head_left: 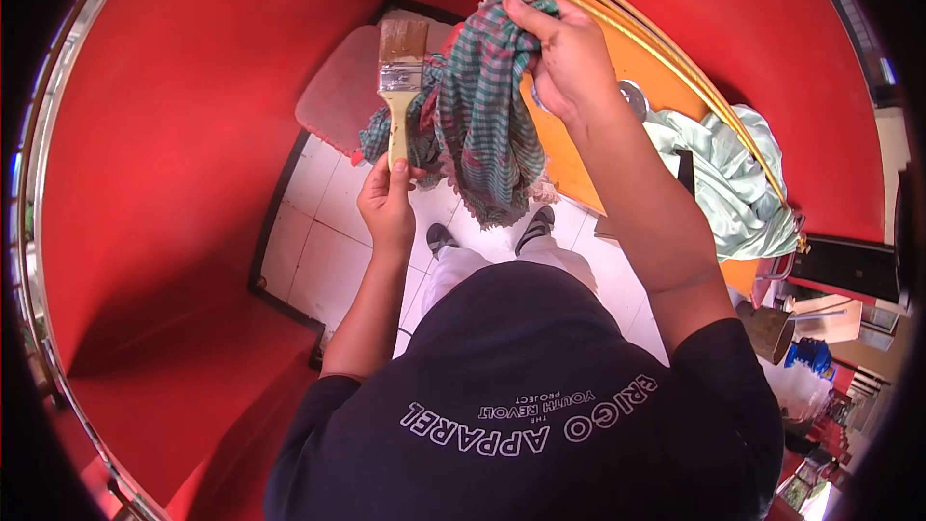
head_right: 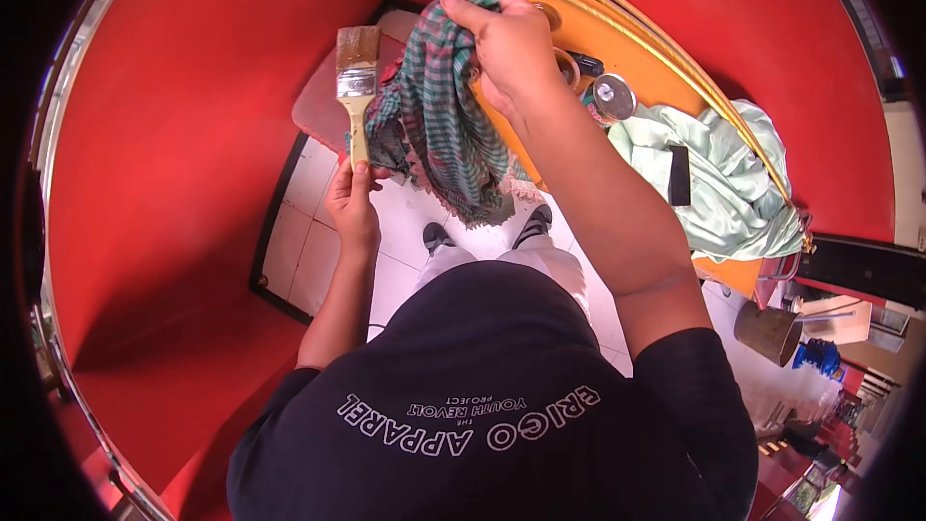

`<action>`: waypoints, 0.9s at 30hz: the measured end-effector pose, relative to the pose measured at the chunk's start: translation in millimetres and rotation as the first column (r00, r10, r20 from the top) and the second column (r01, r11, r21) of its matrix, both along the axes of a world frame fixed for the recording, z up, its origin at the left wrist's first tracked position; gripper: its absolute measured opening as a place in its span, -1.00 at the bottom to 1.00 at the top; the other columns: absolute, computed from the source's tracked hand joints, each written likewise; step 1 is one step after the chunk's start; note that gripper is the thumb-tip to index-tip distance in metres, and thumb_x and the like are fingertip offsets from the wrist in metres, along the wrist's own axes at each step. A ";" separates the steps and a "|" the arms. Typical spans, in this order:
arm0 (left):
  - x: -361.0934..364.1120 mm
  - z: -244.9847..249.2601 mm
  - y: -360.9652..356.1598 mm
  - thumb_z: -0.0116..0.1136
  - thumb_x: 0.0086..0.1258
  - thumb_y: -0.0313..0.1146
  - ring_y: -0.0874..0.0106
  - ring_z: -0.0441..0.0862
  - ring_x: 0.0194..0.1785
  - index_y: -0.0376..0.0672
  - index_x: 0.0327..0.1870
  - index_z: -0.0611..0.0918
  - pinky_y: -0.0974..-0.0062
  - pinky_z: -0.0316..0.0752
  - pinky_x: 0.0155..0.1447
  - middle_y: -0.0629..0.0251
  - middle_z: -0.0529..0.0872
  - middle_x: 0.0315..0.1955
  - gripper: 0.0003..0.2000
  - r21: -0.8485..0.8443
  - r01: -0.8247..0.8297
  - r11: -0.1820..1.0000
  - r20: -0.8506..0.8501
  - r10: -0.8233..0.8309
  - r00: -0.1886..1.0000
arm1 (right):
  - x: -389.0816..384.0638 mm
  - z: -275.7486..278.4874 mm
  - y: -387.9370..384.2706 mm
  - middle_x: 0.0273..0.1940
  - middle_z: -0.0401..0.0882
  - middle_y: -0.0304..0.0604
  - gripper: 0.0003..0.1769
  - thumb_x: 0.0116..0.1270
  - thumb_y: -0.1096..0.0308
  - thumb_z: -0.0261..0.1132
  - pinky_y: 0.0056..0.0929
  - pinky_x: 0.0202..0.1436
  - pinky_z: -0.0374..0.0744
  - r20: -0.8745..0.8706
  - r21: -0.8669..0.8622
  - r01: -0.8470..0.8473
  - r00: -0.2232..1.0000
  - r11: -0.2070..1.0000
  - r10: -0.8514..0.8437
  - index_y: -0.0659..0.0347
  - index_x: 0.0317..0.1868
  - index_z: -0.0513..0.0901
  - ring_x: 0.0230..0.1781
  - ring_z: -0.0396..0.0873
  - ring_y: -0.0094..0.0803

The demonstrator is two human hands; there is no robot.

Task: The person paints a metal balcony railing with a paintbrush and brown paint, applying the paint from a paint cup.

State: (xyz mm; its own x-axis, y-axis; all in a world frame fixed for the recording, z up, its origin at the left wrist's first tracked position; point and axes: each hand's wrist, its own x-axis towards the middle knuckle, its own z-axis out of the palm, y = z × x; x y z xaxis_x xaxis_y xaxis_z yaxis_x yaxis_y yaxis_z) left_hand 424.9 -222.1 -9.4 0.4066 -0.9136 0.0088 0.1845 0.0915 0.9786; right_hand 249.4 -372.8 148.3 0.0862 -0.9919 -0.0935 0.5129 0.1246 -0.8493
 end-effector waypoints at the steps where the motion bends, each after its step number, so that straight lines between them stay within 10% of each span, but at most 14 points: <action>1: 6.4 5.3 9.9 0.10 0.53 -0.29 0.60 0.61 -0.27 -0.31 0.10 0.61 0.63 0.42 -0.18 0.35 0.72 -0.37 -0.70 0.011 -0.056 0.998 0.001 0.056 0.998 | 14.0 2.0 -13.3 -0.31 0.72 -0.10 -0.84 0.25 0.48 0.38 -0.47 -0.27 0.63 -0.003 -0.027 -0.051 0.999 0.998 0.051 0.30 -0.17 0.65 -0.34 0.70 -0.34; 4: 27.8 3.6 40.4 0.09 0.53 -0.30 0.60 0.62 -0.27 -0.31 0.11 0.61 0.62 0.42 -0.17 0.35 0.72 -0.37 -0.71 0.013 -0.168 0.986 0.037 0.167 0.985 | 46.8 3.9 -81.5 -0.29 0.72 -0.12 -0.85 0.31 0.46 0.34 -0.39 -0.21 0.65 -0.032 -0.011 -0.184 0.983 0.983 0.183 0.28 -0.14 0.65 -0.28 0.70 -0.37; 7: 41.6 0.4 67.3 0.09 0.53 -0.31 0.59 0.63 -0.27 -0.31 0.10 0.61 0.60 0.42 -0.16 0.36 0.72 -0.37 -0.71 0.059 -0.227 0.972 0.054 0.224 0.973 | 97.9 9.2 -139.4 -0.41 0.70 -0.15 -0.88 0.34 0.38 0.35 -0.48 -0.38 0.56 -0.165 -0.404 0.066 0.976 0.913 -0.144 0.22 -0.16 0.71 -0.42 0.64 -0.43; 12: 46.7 -8.0 95.2 0.10 0.52 -0.30 0.58 0.63 -0.27 -0.30 0.07 0.62 0.60 0.43 -0.16 0.38 0.71 -0.39 -0.73 0.153 -0.277 0.949 0.030 0.275 0.961 | 120.3 -41.7 -146.2 -0.33 0.73 -0.10 -0.85 0.23 0.38 0.38 -0.33 -0.21 0.63 -0.563 -0.749 -0.043 0.566 0.661 -0.602 0.17 -0.19 0.67 -0.29 0.71 -0.26; 18: 54.4 -21.7 99.4 0.12 0.51 -0.31 0.57 0.65 -0.29 -0.28 0.10 0.62 0.61 0.44 -0.20 0.39 0.71 -0.39 -0.72 0.235 -0.230 0.944 -0.072 0.253 0.965 | 96.4 -177.8 -98.8 -0.03 0.67 0.06 -0.65 0.18 0.20 0.39 -0.13 0.13 0.55 -0.992 0.045 -0.401 -0.122 0.915 -0.005 0.09 -0.03 0.69 0.03 0.62 0.01; 21: 56.0 -25.9 88.7 0.12 0.51 -0.31 0.57 0.65 -0.31 -0.29 0.13 0.60 0.62 0.44 -0.21 0.36 0.73 -0.36 -0.70 0.260 -0.162 0.952 -0.107 0.195 0.975 | 83.7 -208.9 -100.9 0.06 0.63 0.12 -0.53 0.26 0.15 0.37 -0.12 0.17 0.53 -0.979 -0.018 -0.463 -0.172 0.886 -0.110 0.22 0.11 0.63 0.09 0.59 0.01; 24: 49.0 -23.9 67.0 0.11 0.52 -0.31 0.56 0.66 -0.32 -0.29 0.13 0.60 0.63 0.45 -0.23 0.34 0.73 -0.35 -0.70 0.272 -0.087 0.958 -0.217 0.149 0.965 | 71.5 -182.5 -67.5 0.11 0.62 0.06 -0.45 0.34 0.09 0.30 -0.22 0.20 0.51 -0.972 -0.232 -0.456 0.132 0.859 -0.192 0.32 0.19 0.55 0.12 0.60 -0.12; 27: 37.9 -22.0 42.6 0.10 0.53 -0.23 0.54 0.65 -0.35 -0.27 0.07 0.61 0.65 0.47 -0.27 0.34 0.72 -0.34 -0.70 0.216 0.044 0.975 -0.388 0.044 0.921 | 58.2 -156.8 -1.1 0.04 0.65 -0.20 -0.50 0.46 0.04 0.20 -0.39 0.12 0.50 -0.671 0.181 -0.520 0.555 0.835 0.491 0.20 0.24 0.54 0.08 0.57 -0.43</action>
State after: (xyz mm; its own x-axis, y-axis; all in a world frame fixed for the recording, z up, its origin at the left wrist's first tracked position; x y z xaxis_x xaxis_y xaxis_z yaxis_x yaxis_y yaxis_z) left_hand 462.8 -179.5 -31.4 0.3376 -0.8750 -0.3471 0.5534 -0.1138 0.8251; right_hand 307.5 -373.9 -8.5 0.5026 -0.8090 -0.3047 -0.3314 0.1452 -0.9322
